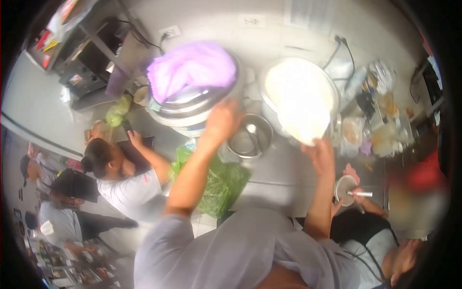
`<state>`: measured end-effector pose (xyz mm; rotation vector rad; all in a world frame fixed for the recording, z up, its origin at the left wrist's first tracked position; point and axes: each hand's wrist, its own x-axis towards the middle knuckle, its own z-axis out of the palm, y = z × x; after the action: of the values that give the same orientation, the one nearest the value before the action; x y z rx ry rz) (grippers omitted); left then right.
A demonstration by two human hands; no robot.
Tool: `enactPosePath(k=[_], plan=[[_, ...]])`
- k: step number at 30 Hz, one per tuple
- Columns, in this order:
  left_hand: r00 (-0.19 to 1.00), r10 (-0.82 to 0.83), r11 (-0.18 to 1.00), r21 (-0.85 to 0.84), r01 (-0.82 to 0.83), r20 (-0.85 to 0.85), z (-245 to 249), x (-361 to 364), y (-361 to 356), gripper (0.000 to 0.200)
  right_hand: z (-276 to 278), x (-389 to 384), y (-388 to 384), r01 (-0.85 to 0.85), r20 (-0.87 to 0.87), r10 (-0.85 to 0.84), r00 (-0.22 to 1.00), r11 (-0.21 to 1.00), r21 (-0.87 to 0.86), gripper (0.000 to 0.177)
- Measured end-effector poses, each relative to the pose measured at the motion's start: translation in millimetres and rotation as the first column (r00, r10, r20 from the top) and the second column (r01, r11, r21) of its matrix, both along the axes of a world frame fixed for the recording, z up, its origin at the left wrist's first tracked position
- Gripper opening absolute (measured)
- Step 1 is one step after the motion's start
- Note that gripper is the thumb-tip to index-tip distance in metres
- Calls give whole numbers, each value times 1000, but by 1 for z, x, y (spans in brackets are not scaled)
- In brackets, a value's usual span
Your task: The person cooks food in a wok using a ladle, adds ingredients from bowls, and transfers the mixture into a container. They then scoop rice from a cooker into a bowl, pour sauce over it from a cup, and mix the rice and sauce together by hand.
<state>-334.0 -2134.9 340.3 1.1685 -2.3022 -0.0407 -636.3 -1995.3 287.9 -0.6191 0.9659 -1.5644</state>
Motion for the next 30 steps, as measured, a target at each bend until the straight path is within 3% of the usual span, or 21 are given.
enactPosePath(k=[2, 4, 6, 8, 10, 12, 14, 17, 18, 23, 26, 30], plan=[[991, 105, 980, -160, -117, -79, 48, 33, -45, 43, 2, 7, 16, 41, 27, -42, 999, 999, 31, 38], [923, 384, 833, -437, -338, 19, 89, 62, -90, 53, 9, 13, 34, 84, 24, -85, 996, 995, 53, 42], [826, 495, 868, -203, -454, 271, 103, 80, -123, 58, 5, 11, 47, 30, 16, -31, 999, 999, 32, 44], [868, 389, 919, -66, -389, 309, 69, 109, -193, 58, -1, 12, 61, -4, 27, 3, 1000, 1000, 30, 48], [873, 418, 908, -138, -396, 252, 66, 115, -213, 47, -6, 10, 77, 9, 52, -12, 999, 999, 49, 54], [897, 421, 898, -205, -390, 136, 93, 95, -209, 44, 1, 15, 94, 38, 54, -42, 998, 997, 72, 53], [981, 194, 937, -297, -186, -4, 124, 61, -201, 43, 2, 22, 113, 58, 80, -66, 995, 993, 99, 53], [992, -114, 932, -340, 123, 48, 152, -35, -166, 44, 0, 27, 128, 8, 110, -19, 994, 995, 101, 53], [970, -210, 881, -408, 241, 122, 143, -66, -167, 45, 0, 28, 132, -6, 106, -5, 994, 995, 97, 53], [937, -208, 953, -159, 259, 279, 66, -231, -143, 36, -12, 33, 152, 18, 94, -27, 995, 996, 92, 57], [924, -242, 951, -115, 286, 297, 14, -274, -146, 38, -10, 32, 164, 9, 83, -14, 996, 998, 62, 61], [934, -199, 977, -14, 213, 295, -11, -287, -148, 38, -5, 24, 176, -6, 83, -1, 997, 997, 79, 64]])
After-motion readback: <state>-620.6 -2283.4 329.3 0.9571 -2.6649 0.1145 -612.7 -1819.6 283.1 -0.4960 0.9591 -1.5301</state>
